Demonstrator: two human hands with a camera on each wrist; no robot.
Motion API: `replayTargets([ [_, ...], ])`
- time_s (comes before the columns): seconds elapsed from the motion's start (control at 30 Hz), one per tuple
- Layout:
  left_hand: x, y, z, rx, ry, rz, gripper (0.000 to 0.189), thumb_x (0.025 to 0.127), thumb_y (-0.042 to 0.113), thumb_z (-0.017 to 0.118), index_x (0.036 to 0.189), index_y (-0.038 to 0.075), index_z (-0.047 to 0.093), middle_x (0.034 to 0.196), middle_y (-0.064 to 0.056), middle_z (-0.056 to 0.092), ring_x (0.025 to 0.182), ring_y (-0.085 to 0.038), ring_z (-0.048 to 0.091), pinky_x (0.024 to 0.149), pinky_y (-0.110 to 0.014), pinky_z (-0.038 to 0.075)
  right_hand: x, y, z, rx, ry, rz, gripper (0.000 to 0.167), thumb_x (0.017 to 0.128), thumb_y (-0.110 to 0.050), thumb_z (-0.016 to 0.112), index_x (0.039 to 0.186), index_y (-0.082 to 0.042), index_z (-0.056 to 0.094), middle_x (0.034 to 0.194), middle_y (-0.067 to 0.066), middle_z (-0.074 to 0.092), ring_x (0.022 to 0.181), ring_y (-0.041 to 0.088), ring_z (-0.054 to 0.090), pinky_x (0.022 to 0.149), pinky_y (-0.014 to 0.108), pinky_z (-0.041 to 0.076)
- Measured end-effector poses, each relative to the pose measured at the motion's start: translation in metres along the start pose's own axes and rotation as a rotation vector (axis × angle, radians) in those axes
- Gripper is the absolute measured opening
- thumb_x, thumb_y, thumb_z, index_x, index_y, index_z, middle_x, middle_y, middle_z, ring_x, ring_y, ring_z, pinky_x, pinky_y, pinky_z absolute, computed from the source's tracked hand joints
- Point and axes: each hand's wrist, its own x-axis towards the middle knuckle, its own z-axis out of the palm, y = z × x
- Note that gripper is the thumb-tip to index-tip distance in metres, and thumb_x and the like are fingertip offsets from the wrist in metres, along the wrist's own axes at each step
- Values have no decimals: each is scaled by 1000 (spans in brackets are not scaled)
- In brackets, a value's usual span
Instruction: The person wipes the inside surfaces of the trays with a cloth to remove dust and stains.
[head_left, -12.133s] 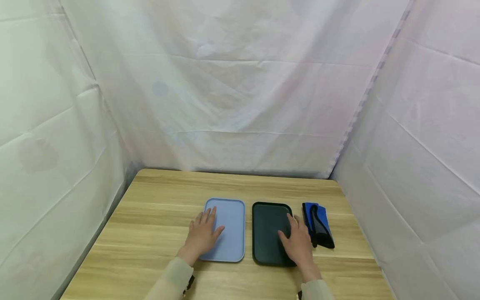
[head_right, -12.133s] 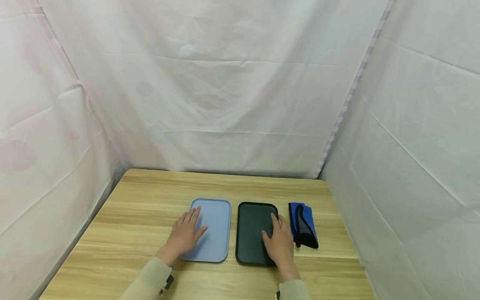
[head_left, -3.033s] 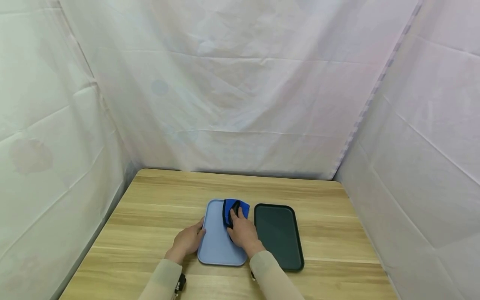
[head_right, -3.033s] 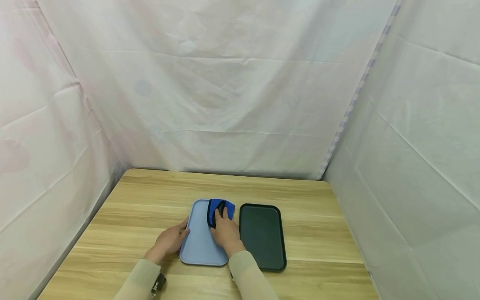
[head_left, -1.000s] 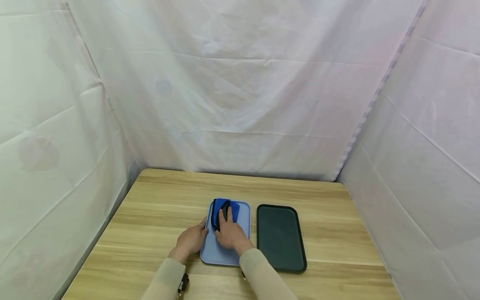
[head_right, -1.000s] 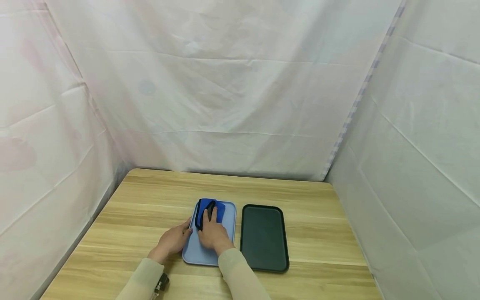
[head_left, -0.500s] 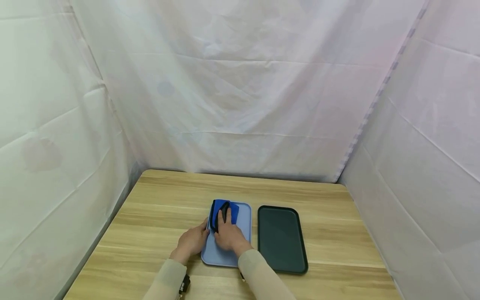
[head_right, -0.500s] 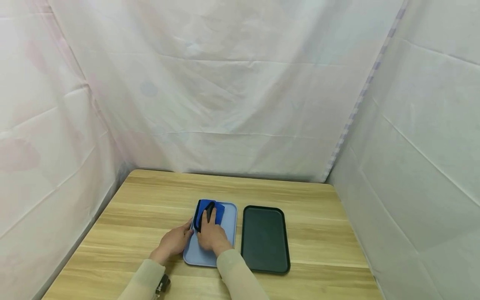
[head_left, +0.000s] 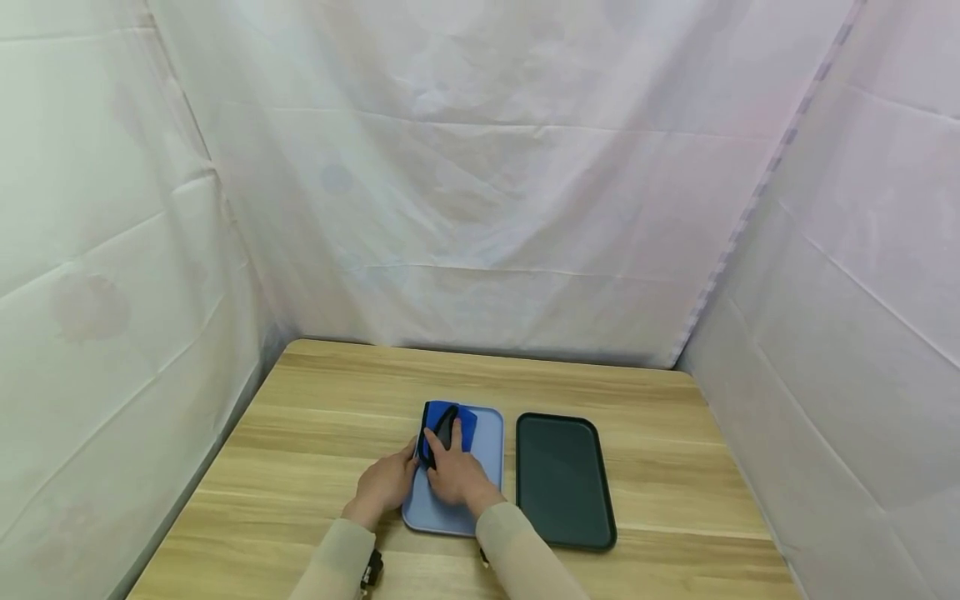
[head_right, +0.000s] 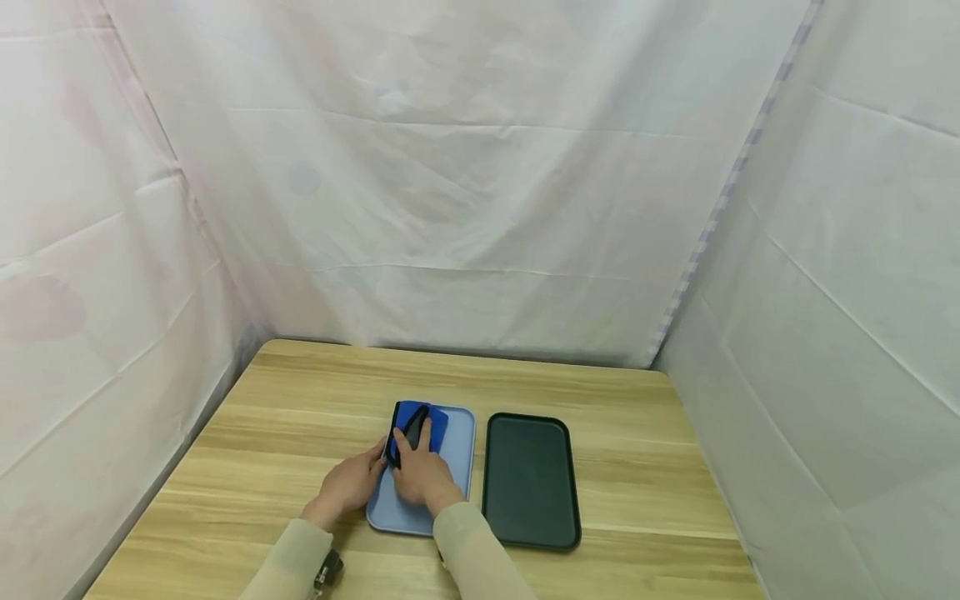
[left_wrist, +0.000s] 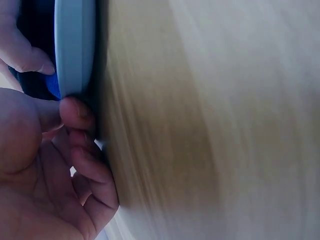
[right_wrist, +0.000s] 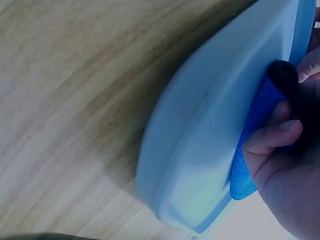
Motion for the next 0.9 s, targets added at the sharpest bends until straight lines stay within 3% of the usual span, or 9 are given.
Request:
replayTargets([
  [0.27, -1, 0, 1, -9, 4, -4, 51, 108, 25, 51, 158, 15, 46, 118, -23, 74, 72, -24, 62, 57, -39, 44, -3, 1, 2, 27, -29, -6, 70, 105, -29, 59, 166, -29, 25, 170, 32, 2, 57, 22, 59, 61, 36, 49],
  [0.57, -1, 1, 2, -24, 4, -13, 50, 108, 23, 49, 157, 15, 46, 97, -19, 75, 63, -22, 57, 53, -36, 40, -10, -6, 3, 45, -32, -1, 71, 105, -28, 59, 167, -29, 23, 170, 32, 0, 52, 19, 56, 55, 32, 46],
  [0.9, 0, 2, 2, -13, 2, -28, 49, 109, 24, 47, 157, 16, 47, 117, -23, 74, 72, -25, 62, 58, -39, 44, -17, -13, 7, 31, -27, 28, 75, 104, -29, 62, 167, -30, 21, 170, 33, 1, 48, 18, 53, 50, 31, 43],
])
